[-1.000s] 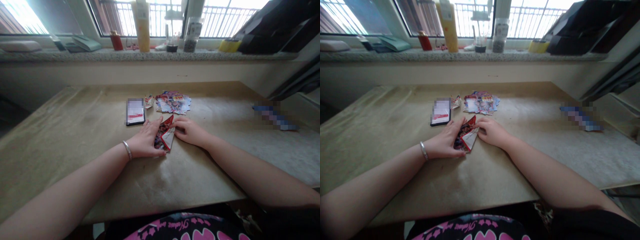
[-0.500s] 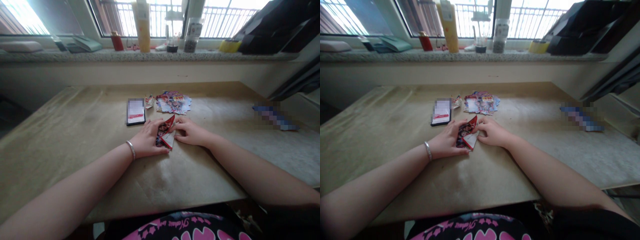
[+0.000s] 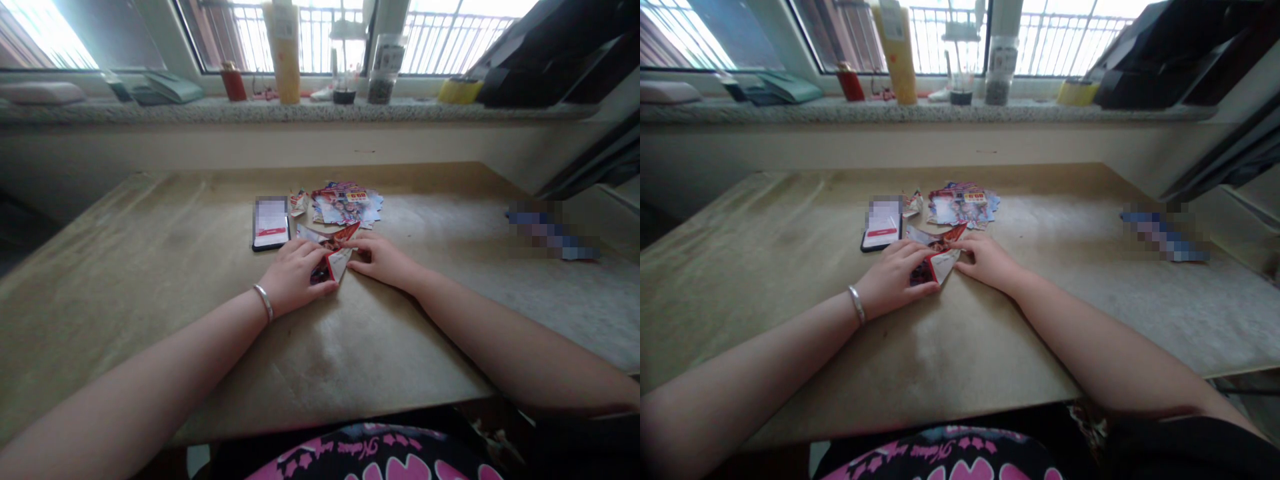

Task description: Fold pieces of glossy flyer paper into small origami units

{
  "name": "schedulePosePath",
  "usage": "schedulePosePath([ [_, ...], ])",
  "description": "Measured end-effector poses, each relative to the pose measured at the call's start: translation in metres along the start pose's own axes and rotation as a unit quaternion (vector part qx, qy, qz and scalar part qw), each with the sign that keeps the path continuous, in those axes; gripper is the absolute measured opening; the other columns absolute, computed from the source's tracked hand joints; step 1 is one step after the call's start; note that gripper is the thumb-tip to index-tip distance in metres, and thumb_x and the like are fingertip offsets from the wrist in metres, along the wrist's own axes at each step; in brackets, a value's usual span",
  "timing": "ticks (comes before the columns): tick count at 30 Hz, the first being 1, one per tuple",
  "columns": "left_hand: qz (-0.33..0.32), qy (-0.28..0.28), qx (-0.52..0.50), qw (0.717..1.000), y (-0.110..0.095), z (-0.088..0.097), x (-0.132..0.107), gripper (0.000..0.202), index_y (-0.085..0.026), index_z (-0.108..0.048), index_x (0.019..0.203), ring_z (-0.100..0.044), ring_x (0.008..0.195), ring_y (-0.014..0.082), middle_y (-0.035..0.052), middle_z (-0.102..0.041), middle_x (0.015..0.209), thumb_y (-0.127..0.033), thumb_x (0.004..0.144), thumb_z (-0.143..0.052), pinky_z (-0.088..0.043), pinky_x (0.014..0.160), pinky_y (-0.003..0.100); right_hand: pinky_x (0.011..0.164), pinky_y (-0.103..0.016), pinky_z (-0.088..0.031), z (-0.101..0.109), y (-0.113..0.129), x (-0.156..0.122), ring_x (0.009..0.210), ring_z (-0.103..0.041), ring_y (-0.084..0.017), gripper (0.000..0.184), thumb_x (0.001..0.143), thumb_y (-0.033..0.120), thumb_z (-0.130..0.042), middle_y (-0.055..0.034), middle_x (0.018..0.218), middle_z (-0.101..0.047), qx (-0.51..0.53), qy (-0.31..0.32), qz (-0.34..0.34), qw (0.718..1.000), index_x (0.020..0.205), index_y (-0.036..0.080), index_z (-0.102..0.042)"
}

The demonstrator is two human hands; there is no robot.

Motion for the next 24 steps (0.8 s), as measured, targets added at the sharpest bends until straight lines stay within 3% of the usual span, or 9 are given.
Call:
schedulePosePath([
  [8,-0.094,0.040,-0.023,0.994,-0.0036,-0.0088,-0.0012,0.040,-0.013,-0.054,0.123,-0.047,0.120,0.0257,0.0116,-0.055,0.128,-0.029,0.086,-0.050,-0.039,0.105,0.041,0.076,-0.030,-0.047,0.0009,0.0038,-0.0010,0.079,-0.059,-0.016,0.036,0.074,0.024,-0.068,-0.0067,0.095,-0.069,0.003,0.002,0.030,1.000,0.109,0.018,-0.068],
  [15,-0.105,0.073,0.022,0.992,-0.0031,-0.0083,-0.0013,0.046,-0.015,-0.050,0.131,-0.041,0.127,0.0291,0.0097,-0.050,0.136,-0.037,0.091,-0.044,-0.033,0.109,0.045,0.070,-0.027,-0.050,0.0008,0.0030,-0.0021,0.077,-0.061,-0.014,0.034,0.075,0.018,-0.062,-0.0055,0.098,-0.069,0.016,-0.013,0.026,0.999,0.109,0.020,-0.067],
  [17,-0.101,0.084,0.027,0.991,-0.0031,-0.0085,-0.0019,0.049,-0.015,-0.048,0.133,-0.039,0.128,0.0301,0.0098,-0.048,0.138,-0.039,0.091,-0.043,-0.031,0.110,0.047,0.075,-0.028,-0.051,0.0007,0.0017,-0.0020,0.083,-0.062,-0.015,0.034,0.076,0.017,-0.061,-0.0057,0.102,-0.068,0.012,-0.015,0.037,0.999,0.109,0.022,-0.067],
  [21,-0.091,0.095,0.021,0.991,-0.0033,-0.0100,-0.0027,0.052,-0.013,-0.046,0.134,-0.036,0.130,0.0303,0.0117,-0.048,0.138,-0.041,0.090,-0.044,-0.028,0.111,0.047,0.094,-0.036,-0.048,0.0010,-0.0008,-0.0020,0.113,-0.056,-0.022,0.031,0.075,0.020,-0.064,-0.0100,0.125,-0.058,0.016,-0.031,0.081,0.996,0.105,0.021,-0.069],
  [24,-0.082,0.081,0.007,0.993,-0.0031,-0.0105,-0.0027,0.051,-0.015,-0.047,0.132,-0.035,0.129,0.0293,0.0137,-0.043,0.138,-0.040,0.088,-0.047,-0.030,0.110,0.046,0.096,-0.040,-0.047,0.0006,-0.0030,-0.0028,0.107,-0.059,-0.022,0.028,0.074,0.022,-0.067,-0.0123,0.136,-0.047,0.019,-0.030,0.086,0.996,0.102,0.022,-0.070],
])
Point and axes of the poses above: each hand's wrist, its own x-axis towards the middle knuckle, its own z-axis out of the back of the hand, y = z × x, the point moved 1 cm from there along x, towards the middle knuckle
